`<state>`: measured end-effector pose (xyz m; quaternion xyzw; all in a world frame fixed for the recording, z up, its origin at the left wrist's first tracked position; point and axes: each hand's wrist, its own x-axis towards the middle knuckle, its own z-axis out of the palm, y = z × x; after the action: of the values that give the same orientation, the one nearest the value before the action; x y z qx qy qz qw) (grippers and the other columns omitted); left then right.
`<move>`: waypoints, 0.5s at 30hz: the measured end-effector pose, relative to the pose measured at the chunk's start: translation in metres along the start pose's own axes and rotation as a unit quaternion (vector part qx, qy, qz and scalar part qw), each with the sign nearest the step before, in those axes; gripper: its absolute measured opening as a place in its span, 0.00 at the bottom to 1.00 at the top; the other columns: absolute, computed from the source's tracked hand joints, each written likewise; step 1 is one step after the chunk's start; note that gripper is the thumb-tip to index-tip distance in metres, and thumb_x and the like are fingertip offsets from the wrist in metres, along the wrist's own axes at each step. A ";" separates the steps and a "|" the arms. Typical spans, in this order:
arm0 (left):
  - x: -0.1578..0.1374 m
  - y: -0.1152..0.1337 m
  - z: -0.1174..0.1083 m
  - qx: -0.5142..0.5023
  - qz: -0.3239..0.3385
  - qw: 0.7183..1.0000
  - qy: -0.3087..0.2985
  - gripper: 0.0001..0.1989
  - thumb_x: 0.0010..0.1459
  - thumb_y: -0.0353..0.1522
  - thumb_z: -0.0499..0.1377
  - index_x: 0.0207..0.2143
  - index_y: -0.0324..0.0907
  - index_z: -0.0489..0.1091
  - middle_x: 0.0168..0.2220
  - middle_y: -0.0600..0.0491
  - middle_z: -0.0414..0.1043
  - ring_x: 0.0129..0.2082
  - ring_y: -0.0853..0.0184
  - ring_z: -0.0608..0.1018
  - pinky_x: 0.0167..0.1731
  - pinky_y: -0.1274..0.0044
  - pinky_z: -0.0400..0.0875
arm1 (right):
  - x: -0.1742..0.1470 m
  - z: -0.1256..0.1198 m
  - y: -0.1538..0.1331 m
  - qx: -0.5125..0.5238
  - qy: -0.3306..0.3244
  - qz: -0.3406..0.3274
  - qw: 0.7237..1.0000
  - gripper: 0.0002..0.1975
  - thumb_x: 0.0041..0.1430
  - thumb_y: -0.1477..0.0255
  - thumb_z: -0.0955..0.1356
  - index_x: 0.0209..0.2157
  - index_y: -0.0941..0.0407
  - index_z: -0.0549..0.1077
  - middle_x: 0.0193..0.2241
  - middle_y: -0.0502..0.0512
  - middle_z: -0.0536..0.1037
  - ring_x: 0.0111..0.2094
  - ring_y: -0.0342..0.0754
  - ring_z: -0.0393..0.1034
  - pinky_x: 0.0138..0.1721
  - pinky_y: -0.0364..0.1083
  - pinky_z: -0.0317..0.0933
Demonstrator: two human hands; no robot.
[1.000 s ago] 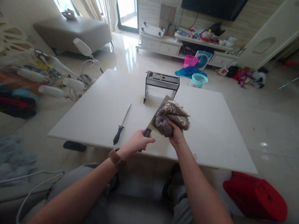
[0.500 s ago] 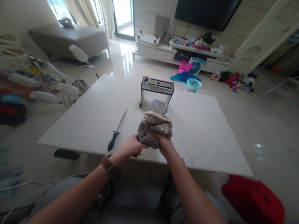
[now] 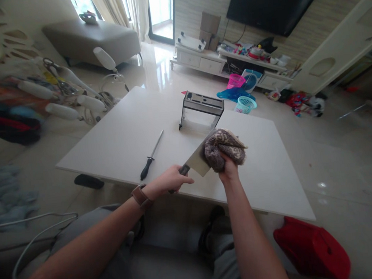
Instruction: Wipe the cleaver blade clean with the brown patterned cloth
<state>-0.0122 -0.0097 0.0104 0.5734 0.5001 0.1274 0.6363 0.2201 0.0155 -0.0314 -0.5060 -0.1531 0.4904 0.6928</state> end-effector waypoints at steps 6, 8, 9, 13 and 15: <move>0.006 -0.009 -0.002 0.000 0.017 1.000 0.012 0.11 0.48 0.34 0.65 0.25 0.41 0.64 0.16 0.58 0.63 0.14 0.71 0.68 0.12 0.81 0.61 | -0.002 0.009 0.010 0.000 -0.011 0.063 0.998 0.14 0.45 0.74 0.77 0.37 0.56 0.80 0.34 0.49 0.85 0.35 0.45 0.80 0.40 0.42 0.75; 0.010 -0.009 -0.002 0.001 0.021 0.999 0.028 0.10 0.48 0.34 0.64 0.26 0.41 0.65 0.18 0.57 0.65 0.14 0.70 0.70 0.12 0.80 0.62 | -0.007 0.016 0.017 0.000 -0.021 0.066 0.998 0.14 0.46 0.73 0.77 0.37 0.56 0.80 0.35 0.49 0.85 0.37 0.45 0.80 0.42 0.43 0.75; 0.012 -0.008 -0.002 0.004 0.022 0.999 0.040 0.10 0.47 0.33 0.64 0.26 0.41 0.65 0.18 0.56 0.65 0.14 0.69 0.70 0.12 0.80 0.62 | -0.009 0.019 0.020 -0.001 -0.032 0.066 0.997 0.14 0.47 0.73 0.77 0.38 0.56 0.80 0.37 0.49 0.85 0.39 0.46 0.80 0.44 0.44 0.75; 0.017 -0.002 -0.001 0.004 0.025 0.996 0.084 0.10 0.47 0.32 0.64 0.25 0.41 0.63 0.19 0.55 0.67 0.15 0.69 0.72 0.13 0.80 0.65 | -0.016 0.026 0.032 -0.024 -0.083 0.075 0.993 0.13 0.48 0.70 0.77 0.38 0.55 0.80 0.40 0.52 0.85 0.43 0.49 0.80 0.49 0.49 0.75; 0.018 -0.001 -0.001 0.002 0.022 0.995 0.093 0.10 0.47 0.32 0.64 0.25 0.41 0.63 0.19 0.55 0.66 0.15 0.69 0.72 0.13 0.80 0.65 | -0.019 0.027 0.037 -0.036 -0.092 0.082 0.992 0.14 0.48 0.69 0.77 0.38 0.55 0.80 0.40 0.53 0.85 0.43 0.50 0.80 0.50 0.50 0.74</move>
<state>-0.0048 0.0041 0.0012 0.5715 0.5445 0.1931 0.5828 0.1725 0.0146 -0.0454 -0.4943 -0.1920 0.5847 0.6140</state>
